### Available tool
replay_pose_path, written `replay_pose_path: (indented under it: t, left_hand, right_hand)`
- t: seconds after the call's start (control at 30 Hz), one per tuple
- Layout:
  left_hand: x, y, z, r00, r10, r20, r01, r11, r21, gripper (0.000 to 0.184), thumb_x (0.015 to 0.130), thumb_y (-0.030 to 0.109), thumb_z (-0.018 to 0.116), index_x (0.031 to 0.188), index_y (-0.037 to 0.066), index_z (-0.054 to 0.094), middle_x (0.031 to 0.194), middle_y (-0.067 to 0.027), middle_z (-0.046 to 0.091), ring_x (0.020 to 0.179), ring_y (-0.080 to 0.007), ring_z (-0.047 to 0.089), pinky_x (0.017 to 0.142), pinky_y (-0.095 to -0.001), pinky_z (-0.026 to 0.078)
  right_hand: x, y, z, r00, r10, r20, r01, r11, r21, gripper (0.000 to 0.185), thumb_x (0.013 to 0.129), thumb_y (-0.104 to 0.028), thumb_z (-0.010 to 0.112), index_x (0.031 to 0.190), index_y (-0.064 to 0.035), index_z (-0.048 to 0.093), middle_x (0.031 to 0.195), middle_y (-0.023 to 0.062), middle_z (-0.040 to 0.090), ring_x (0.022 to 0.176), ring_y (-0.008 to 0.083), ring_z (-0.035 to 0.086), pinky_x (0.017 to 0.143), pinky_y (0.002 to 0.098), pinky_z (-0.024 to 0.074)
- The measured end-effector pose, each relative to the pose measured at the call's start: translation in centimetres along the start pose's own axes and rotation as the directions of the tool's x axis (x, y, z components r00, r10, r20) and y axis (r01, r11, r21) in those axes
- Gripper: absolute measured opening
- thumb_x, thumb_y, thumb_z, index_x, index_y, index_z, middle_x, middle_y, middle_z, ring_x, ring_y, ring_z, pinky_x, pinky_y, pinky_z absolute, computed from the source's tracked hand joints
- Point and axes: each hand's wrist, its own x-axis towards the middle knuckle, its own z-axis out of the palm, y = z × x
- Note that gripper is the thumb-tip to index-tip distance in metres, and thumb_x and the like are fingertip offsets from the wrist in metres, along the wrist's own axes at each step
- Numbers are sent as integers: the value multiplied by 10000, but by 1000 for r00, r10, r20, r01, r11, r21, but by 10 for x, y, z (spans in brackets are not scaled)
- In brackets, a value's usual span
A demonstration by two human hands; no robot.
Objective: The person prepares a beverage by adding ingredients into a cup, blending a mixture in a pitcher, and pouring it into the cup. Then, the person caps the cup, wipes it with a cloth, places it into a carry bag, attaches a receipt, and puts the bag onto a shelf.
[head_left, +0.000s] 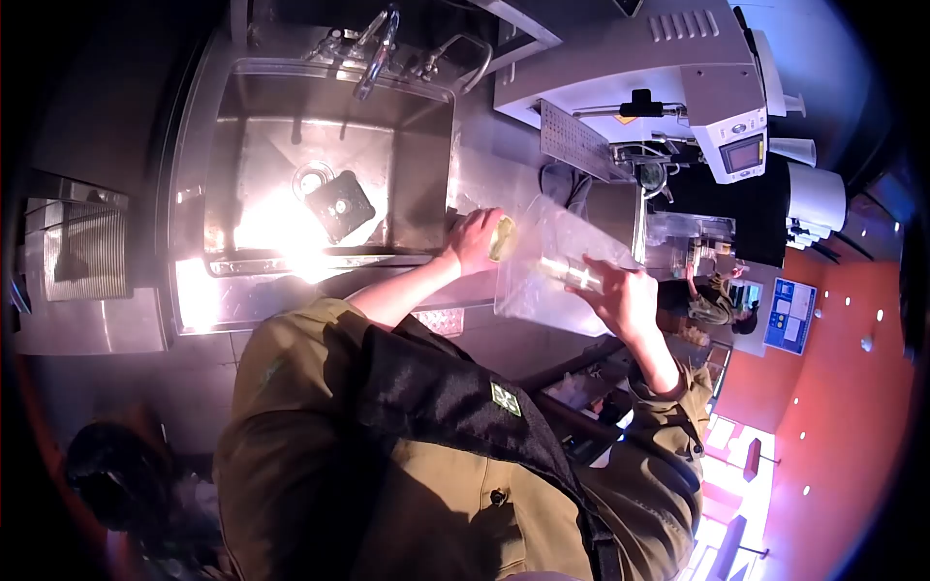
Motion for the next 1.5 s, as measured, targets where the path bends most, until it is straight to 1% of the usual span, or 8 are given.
replay_pose_path:
  t: [0.17,0.3,0.47,0.6,0.7,1.13,1.33,1.5]
  left_hand:
    - [2,5,1,993,-66,94,65,998,14,847,579,290,806,1262,50,368,1193,-168,492,1129,-336,473,959,-438,396]
    - [-12,10,-4,996,-5,94,2,1000,31,815,576,239,802,1243,50,372,1234,-164,472,1129,-353,472,968,-445,391]
    - [-13,6,1,997,64,45,-67,996,64,825,572,209,793,1262,46,371,1181,-178,496,1113,-341,487,932,-436,415]
    - [-10,3,12,997,60,-57,-62,997,-48,724,581,229,786,1183,60,421,1115,-146,546,1054,-329,535,883,-415,445]
    - [-9,6,12,1000,19,17,-18,999,-47,711,647,310,766,1226,91,416,1205,-144,526,1104,-312,534,904,-414,458]
    - [-2,8,10,984,-40,176,29,997,66,694,681,352,739,1230,93,402,1248,-140,491,1159,-303,504,948,-395,444]
    - [-5,2,18,997,20,73,-27,996,90,736,623,317,792,1213,113,402,1163,-102,505,1086,-297,526,882,-410,459]
    - [-1,8,10,977,-52,205,41,997,61,747,697,378,735,1277,82,368,1272,-160,461,1196,-323,466,990,-413,408]
  right_hand:
    - [-6,9,-4,1000,8,-17,-9,998,-57,529,680,-534,727,1032,-141,687,592,102,619,522,238,625,528,326,499]
    - [-18,27,-4,991,114,65,-118,991,64,583,653,-552,737,1075,-155,675,502,41,537,442,208,559,505,323,479]
    - [-27,20,-6,1000,3,-18,-3,1000,-9,524,664,-419,774,1111,-169,660,662,78,656,548,222,639,555,310,503]
    - [-20,11,-20,996,-3,88,10,997,-70,504,653,-331,779,1117,-174,657,772,80,689,618,246,663,610,333,519]
    - [-6,0,-26,995,-93,48,95,995,-44,499,652,-316,779,1116,-175,659,772,91,686,620,253,662,601,340,517]
    - [23,2,-24,994,-53,97,63,993,-105,526,672,-494,742,1090,-181,675,648,139,646,580,271,651,557,357,518]
    - [29,-3,-24,990,-37,134,54,991,-124,530,673,-505,739,1083,-174,677,670,131,658,600,271,659,572,359,528]
    - [23,7,-17,995,-41,96,49,996,-79,530,678,-503,736,1080,-161,678,682,128,661,608,273,661,577,360,531]
